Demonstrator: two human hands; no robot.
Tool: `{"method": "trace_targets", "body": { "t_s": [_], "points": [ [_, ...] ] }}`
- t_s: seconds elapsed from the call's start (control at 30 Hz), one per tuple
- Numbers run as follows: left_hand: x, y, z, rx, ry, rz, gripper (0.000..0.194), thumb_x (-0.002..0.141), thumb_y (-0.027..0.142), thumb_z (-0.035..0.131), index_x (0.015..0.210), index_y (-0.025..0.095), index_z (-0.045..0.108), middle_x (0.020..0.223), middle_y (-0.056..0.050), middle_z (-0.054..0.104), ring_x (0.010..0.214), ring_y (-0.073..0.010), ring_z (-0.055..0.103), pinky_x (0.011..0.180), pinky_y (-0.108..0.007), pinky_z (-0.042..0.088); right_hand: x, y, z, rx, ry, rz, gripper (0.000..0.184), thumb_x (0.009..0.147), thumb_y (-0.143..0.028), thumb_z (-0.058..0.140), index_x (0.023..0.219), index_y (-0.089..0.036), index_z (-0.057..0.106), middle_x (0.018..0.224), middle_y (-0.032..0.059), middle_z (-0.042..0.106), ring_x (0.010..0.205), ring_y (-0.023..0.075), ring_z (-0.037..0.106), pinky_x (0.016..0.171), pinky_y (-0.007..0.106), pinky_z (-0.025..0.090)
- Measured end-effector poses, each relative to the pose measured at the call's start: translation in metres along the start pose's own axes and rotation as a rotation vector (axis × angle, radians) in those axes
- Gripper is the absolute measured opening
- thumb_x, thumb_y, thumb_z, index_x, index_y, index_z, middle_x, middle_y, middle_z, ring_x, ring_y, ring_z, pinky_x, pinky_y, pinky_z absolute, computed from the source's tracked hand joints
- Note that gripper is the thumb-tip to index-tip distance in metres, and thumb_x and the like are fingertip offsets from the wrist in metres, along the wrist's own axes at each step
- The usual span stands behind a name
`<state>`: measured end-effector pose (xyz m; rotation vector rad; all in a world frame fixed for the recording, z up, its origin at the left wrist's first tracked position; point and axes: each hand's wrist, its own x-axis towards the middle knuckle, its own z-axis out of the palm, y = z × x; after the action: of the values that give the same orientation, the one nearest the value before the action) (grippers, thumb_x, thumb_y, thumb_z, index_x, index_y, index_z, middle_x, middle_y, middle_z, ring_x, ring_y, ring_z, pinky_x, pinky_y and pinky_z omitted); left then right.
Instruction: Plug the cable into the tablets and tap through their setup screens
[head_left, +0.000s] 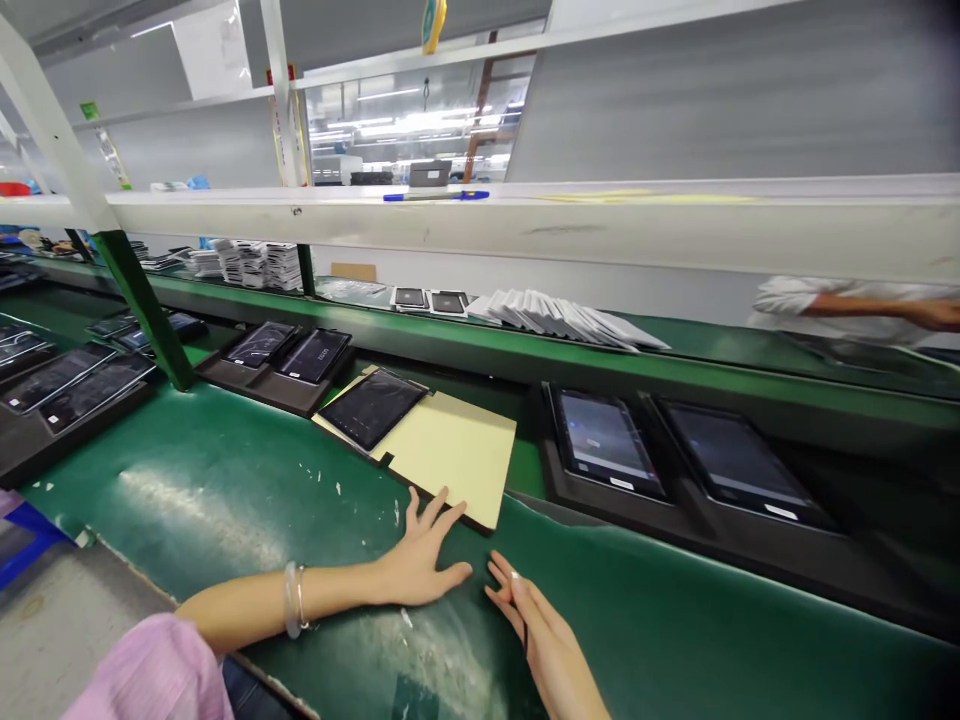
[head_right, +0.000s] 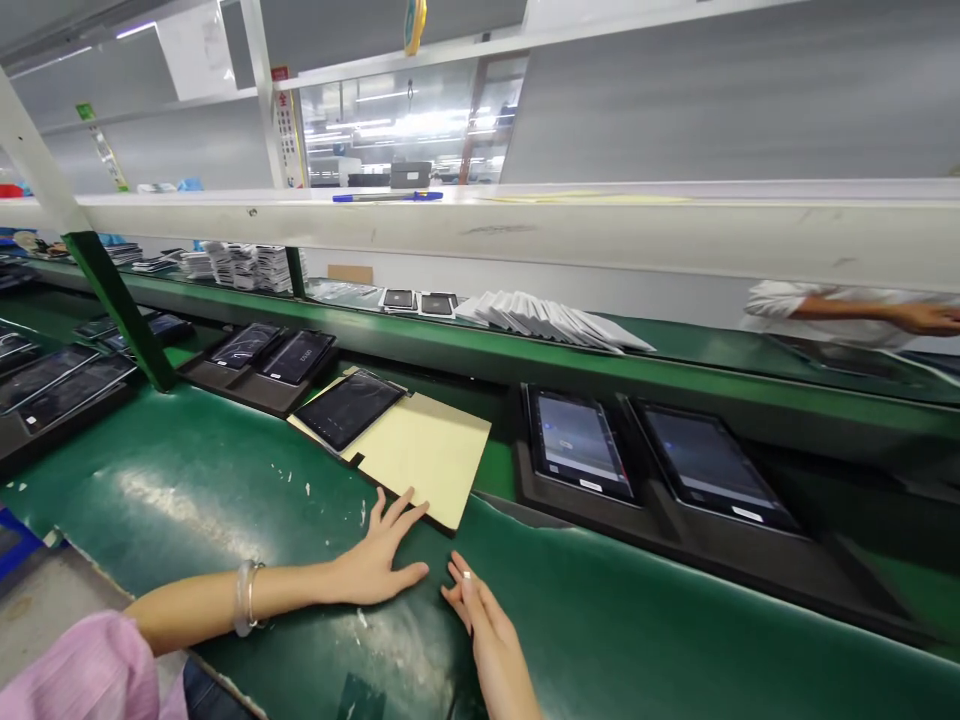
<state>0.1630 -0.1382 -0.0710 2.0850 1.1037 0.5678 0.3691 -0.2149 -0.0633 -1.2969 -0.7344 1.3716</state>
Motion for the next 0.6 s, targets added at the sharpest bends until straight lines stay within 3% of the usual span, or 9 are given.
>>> {"method": "trace_targets", "body": {
  "t_s": [0.07, 0.13, 0.23, 0.33, 0.5, 0.6],
  "points": [
    [0.002, -0.021, -0.016, 0.133, 0.077, 0.181, 0.058, 0.099, 0.03, 0.061, 0.155, 0.03, 0.047, 0.169, -0.008, 0.034, 0.159, -0.0349, 0.024, 0.125, -0.056, 0.035, 0.013, -0.005, 0.002, 0.006, -0.068, -0.044, 0.056, 0.073, -0.075, 0.08, 0.071, -0.02, 0.074, 0.147, 0.0137, 0.062, 0.141, 0.0403, 0.05, 0.124, 0.052, 0.036],
    [0.006, -0.043, -0.037, 0.342, 0.216, 0.308, 0.037, 0.102, 0.021, 0.055, 0.137, 0.03, 0.065, 0.16, -0.004, 0.05, 0.154, -0.0279, 0.037, 0.125, -0.05, 0.038, 0.022, -0.009, 0.0, 0.065, -0.171, -0.036, 0.052, 0.08, -0.071, 0.078, 0.077, -0.019, 0.077, 0.138, 0.0156, 0.068, 0.135, 0.0378, 0.056, 0.119, 0.051, 0.042],
    [0.025, -0.068, -0.064, 0.605, 0.413, 0.352, 0.031, 0.101, 0.018, 0.058, 0.126, 0.032, 0.071, 0.16, -0.002, 0.05, 0.157, -0.0351, 0.026, 0.127, -0.066, 0.023, 0.026, -0.011, -0.005, 0.19, -0.256, 0.018, 0.048, 0.084, -0.063, 0.078, 0.095, -0.017, 0.081, 0.119, 0.0169, 0.076, 0.112, 0.0324, 0.068, 0.107, 0.046, 0.051],
    [0.061, -0.076, -0.073, 0.693, 0.489, 0.377, 0.038, 0.098, 0.021, 0.065, 0.134, 0.034, 0.066, 0.165, -0.004, 0.043, 0.158, -0.0391, 0.021, 0.124, -0.073, 0.014, 0.024, -0.01, -0.009, 0.274, -0.272, 0.012, 0.039, 0.089, -0.057, 0.076, 0.087, -0.018, 0.078, 0.099, 0.0132, 0.078, 0.091, 0.0256, 0.07, 0.09, 0.038, 0.054],
    [0.13, -0.071, -0.056, 0.752, 0.523, 0.423, 0.049, 0.093, 0.019, 0.072, 0.139, 0.034, 0.061, 0.164, -0.007, 0.043, 0.156, -0.0392, 0.025, 0.123, -0.074, 0.012, 0.022, -0.01, -0.015, 0.326, -0.31, -0.018, 0.037, 0.093, -0.052, 0.073, 0.077, -0.02, 0.066, 0.083, 0.008, 0.071, 0.075, 0.0213, 0.061, 0.073, 0.033, 0.051],
    [0.149, -0.066, -0.047, 0.791, 0.541, 0.412, 0.048, 0.093, 0.021, 0.073, 0.138, 0.032, 0.061, 0.164, -0.008, 0.043, 0.155, -0.0392, 0.028, 0.122, -0.074, 0.015, 0.027, -0.008, -0.022, 0.299, -0.299, 0.006, 0.04, 0.09, -0.056, 0.074, 0.075, -0.02, 0.064, 0.079, 0.0077, 0.069, 0.071, 0.0211, 0.059, 0.07, 0.034, 0.05]
  ]
}}
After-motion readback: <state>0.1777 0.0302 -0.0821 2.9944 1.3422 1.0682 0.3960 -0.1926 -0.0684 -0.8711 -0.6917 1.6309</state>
